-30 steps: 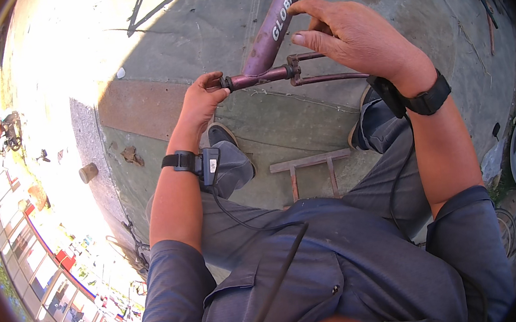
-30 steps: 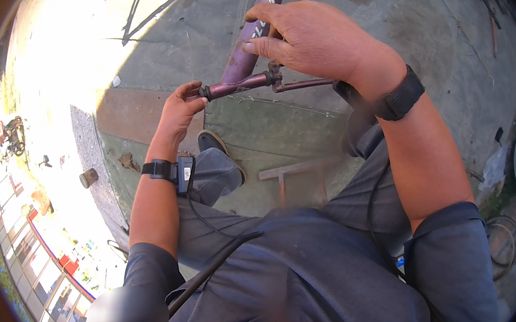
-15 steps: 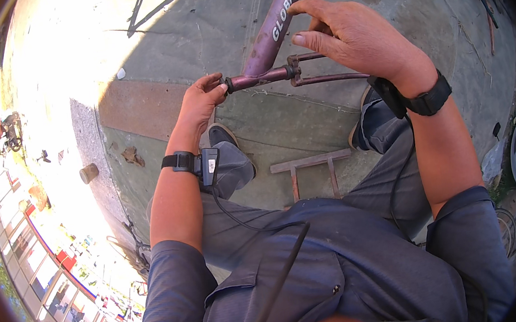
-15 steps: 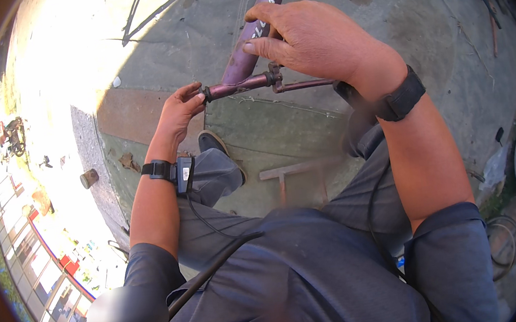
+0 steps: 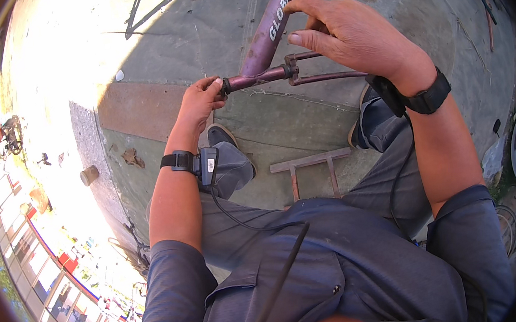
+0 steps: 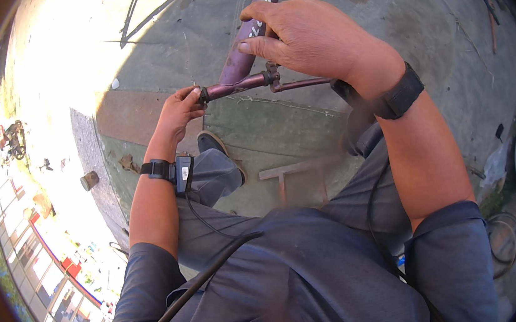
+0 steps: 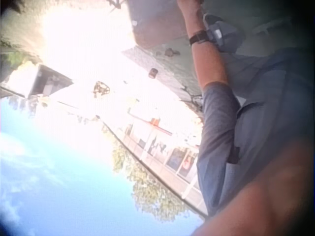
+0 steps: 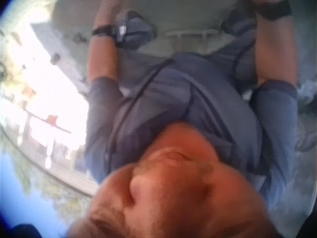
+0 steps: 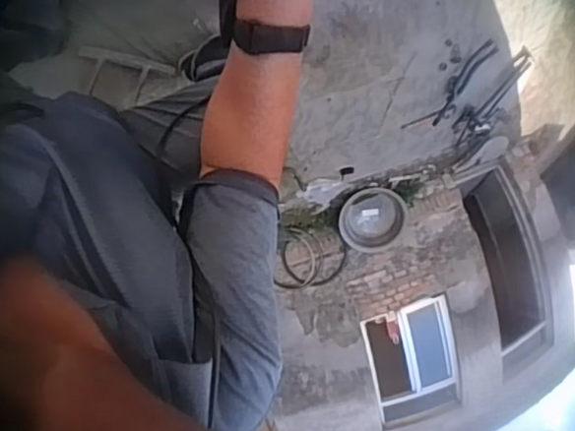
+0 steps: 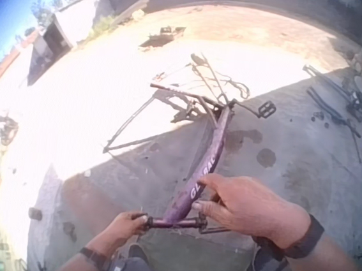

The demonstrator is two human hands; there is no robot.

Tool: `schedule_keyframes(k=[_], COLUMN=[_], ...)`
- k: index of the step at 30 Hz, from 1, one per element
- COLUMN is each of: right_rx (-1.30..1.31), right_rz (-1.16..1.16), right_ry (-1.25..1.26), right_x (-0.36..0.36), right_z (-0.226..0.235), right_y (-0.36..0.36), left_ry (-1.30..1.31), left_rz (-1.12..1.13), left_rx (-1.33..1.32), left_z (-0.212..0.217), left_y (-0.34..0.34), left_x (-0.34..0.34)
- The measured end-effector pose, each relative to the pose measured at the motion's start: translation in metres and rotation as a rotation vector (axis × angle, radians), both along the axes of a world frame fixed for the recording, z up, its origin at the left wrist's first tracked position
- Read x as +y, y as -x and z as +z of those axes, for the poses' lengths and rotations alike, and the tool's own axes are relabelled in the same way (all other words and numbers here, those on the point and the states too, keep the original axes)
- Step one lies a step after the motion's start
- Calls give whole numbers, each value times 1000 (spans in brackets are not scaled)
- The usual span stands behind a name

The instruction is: The person inserts a small metal ring into the steerer tube of a bicycle fork, then places the fork into a bicycle frame to check fit. The person handles the fork and ring by hand without using tools.

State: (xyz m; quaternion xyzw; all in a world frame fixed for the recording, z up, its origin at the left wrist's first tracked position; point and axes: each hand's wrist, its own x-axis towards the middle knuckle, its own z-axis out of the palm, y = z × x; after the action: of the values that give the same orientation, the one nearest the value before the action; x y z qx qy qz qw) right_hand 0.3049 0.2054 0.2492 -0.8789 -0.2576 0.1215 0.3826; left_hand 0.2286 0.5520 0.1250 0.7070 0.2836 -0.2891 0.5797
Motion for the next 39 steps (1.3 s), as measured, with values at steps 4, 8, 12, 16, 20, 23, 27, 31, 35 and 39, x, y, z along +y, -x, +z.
schedule_keyframes(k=[4, 8, 12, 16, 20, 23, 27, 31, 35, 39], right_rx=[-39, -54, -43, -11, 10, 1, 5, 13, 3, 5], right_rz=[17, 17, 17, 2, -5, -20, -11, -9, -10, -12], right_ry=[-3, -11, 0, -11, 22, 18, 20, 11, -8, 5], right_x=[0, 0, 1, 1, 0, 1, 0, 0, 1, 0], right_z=[-2, -4, -4, -2, 0, 1, 2, 1, 0, 0], right_y=[0, 0, 0, 0, 0, 1, 1, 0, 1, 1], left_ry=[-69, -96, -75, 48, 24, -1, -20, -49, -92, -64], left_rz=[-16, -42, -36, -29, -75, -97, -93, -123, -91, -79], left_rx=[82, 86, 70, 37, -8, -1, 19, 96, 185, 140], left_z=[-1, -1, 0, 4, 8, 7, 6, 6, 4, 3], left_y=[-2, -3, -1, 0, 2, 1, 0, -2, -4, -2], left_x=[-1, -2, -2, 2, 2, 1, -1, 0, 0, -1])
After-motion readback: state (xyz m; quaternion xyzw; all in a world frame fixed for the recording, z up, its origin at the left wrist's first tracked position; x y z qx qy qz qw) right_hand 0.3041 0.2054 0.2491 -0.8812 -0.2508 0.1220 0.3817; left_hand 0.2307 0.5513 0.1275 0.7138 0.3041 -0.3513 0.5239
